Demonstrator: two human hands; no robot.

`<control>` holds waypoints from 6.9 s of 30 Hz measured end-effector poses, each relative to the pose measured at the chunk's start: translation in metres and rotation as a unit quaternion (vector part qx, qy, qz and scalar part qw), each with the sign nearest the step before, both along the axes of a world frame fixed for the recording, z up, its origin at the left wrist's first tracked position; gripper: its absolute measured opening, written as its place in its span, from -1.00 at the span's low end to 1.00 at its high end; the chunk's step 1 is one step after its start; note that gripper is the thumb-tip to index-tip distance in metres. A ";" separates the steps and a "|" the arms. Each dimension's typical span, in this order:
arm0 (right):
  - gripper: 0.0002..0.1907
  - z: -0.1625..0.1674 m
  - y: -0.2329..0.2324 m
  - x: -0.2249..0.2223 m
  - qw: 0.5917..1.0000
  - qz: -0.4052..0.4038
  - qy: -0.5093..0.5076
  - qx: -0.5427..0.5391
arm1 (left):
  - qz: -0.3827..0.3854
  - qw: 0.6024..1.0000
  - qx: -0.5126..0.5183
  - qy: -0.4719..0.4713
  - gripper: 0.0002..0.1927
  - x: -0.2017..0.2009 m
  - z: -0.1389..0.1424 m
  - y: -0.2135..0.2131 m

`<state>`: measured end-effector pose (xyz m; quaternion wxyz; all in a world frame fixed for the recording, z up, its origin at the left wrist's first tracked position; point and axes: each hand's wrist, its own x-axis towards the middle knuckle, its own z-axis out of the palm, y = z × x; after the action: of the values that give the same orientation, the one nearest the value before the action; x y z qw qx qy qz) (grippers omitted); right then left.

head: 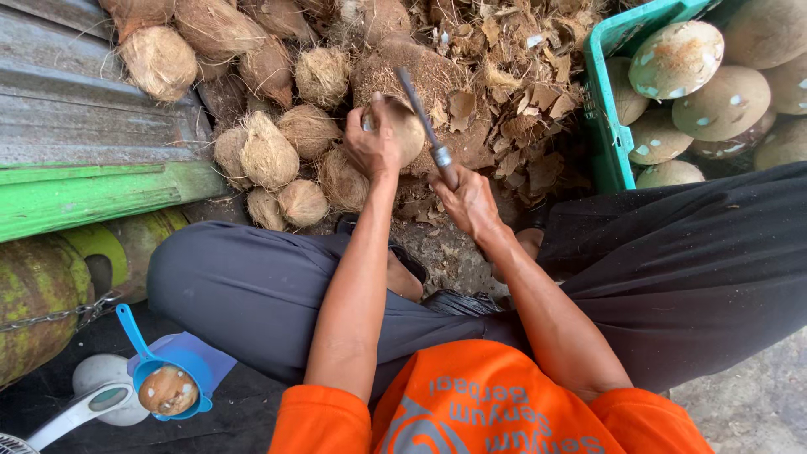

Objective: The person sits on the ground and husks coconuts one at a time, chopping off the fibrous outer husk with a heavy bladed tool. Husked coconuts are placed into a green plastic crate, while unhusked coconuts are picked from a pile and husk debris accumulates on the ground.

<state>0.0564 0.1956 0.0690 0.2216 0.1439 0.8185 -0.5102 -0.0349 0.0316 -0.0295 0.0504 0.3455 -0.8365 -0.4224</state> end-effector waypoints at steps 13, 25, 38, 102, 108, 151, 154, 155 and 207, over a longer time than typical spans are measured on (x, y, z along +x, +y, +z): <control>-0.76 -0.031 0.016 0.001 0.998 0.015 -0.056 0.007 | -0.079 0.991 -0.100 0.042 -0.49 -0.003 0.006 0.021; -0.70 -0.022 0.034 0.002 0.988 0.032 -0.105 -0.110 | -0.164 0.982 0.036 0.082 -0.44 -0.017 -0.013 -0.042; -0.64 0.010 0.018 -0.006 0.985 -0.073 -0.032 -0.153 | -0.120 0.991 0.028 0.045 -0.37 0.004 0.005 -0.019; -0.72 -0.011 0.004 -0.005 0.996 -0.004 0.009 -0.090 | -0.092 0.994 0.043 -0.032 -0.50 -0.022 0.011 -0.024; -0.63 -0.020 -0.006 -0.013 0.998 -0.008 0.055 -0.017 | -0.059 0.998 0.015 -0.035 -0.55 -0.022 0.000 -0.017; -0.54 -0.054 -0.015 0.004 0.998 0.012 -0.052 -0.019 | -0.097 0.952 -0.188 0.221 -0.06 0.013 0.006 0.003; -0.63 -0.056 -0.004 0.000 0.994 0.000 -0.070 -0.089 | -0.119 0.971 -0.112 0.176 -0.16 0.007 0.000 -0.005; -0.67 -0.056 0.003 -0.003 0.988 -0.009 -0.093 -0.125 | -0.131 0.978 -0.089 0.138 -0.22 0.002 -0.001 -0.011; -0.55 -0.035 0.011 -0.004 0.996 0.047 -0.007 0.070 | 0.031 0.997 0.067 -0.031 -0.48 -0.014 0.016 -0.002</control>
<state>0.0526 0.2070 0.0342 0.2409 0.1240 0.8565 -0.4394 -0.0488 0.0298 -0.0137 0.0139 0.3866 -0.7966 -0.4645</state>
